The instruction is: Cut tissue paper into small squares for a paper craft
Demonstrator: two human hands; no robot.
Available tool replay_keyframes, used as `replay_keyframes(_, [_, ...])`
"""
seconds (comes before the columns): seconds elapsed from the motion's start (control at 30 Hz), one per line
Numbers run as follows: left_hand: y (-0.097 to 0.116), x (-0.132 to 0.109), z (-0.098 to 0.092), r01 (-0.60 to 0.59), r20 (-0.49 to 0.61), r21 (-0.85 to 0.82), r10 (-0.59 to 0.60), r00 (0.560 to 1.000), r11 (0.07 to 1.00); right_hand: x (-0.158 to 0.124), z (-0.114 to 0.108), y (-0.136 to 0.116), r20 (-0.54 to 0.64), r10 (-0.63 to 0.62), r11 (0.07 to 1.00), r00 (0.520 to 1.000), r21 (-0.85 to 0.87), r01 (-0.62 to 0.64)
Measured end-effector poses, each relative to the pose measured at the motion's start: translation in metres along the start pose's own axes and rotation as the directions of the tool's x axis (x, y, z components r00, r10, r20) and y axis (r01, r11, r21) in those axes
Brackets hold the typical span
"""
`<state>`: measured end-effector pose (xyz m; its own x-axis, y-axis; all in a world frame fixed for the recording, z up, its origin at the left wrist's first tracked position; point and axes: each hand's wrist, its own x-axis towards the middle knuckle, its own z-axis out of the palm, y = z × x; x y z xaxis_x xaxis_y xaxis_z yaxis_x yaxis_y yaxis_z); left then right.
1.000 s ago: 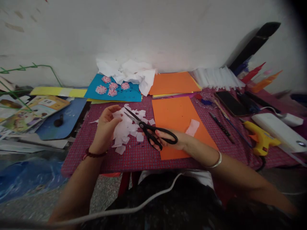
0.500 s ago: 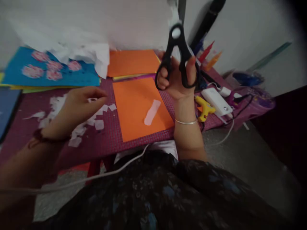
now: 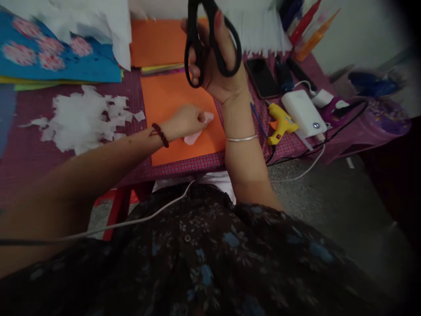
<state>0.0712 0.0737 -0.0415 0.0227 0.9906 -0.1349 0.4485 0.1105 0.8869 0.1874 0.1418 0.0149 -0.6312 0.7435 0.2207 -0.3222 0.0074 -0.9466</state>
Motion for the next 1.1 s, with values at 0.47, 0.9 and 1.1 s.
replay_keyframes(0.47, [-0.048, -0.089, -0.166, -0.252, -0.425, -0.451, 0.043, 0.904, 0.856, -0.003, 0.032, 0.044, 0.345, -0.024, 0.992, 0.938, 0.128, -0.022])
replay_keyframes(0.9, [-0.089, -0.081, -0.213, -0.444, -0.574, -0.401, 0.158, 0.804, 0.801, 0.009, 0.074, 0.057, 0.49, 0.313, 0.917, 0.813, -0.378, -0.125])
replay_keyframes(1.1, [-0.099, -0.081, -0.214, -0.453, -0.583, -0.466, 0.122, 0.803, 0.76, 0.019, 0.081, 0.057, 0.465, 0.404, 0.872, 0.788, -0.455, -0.178])
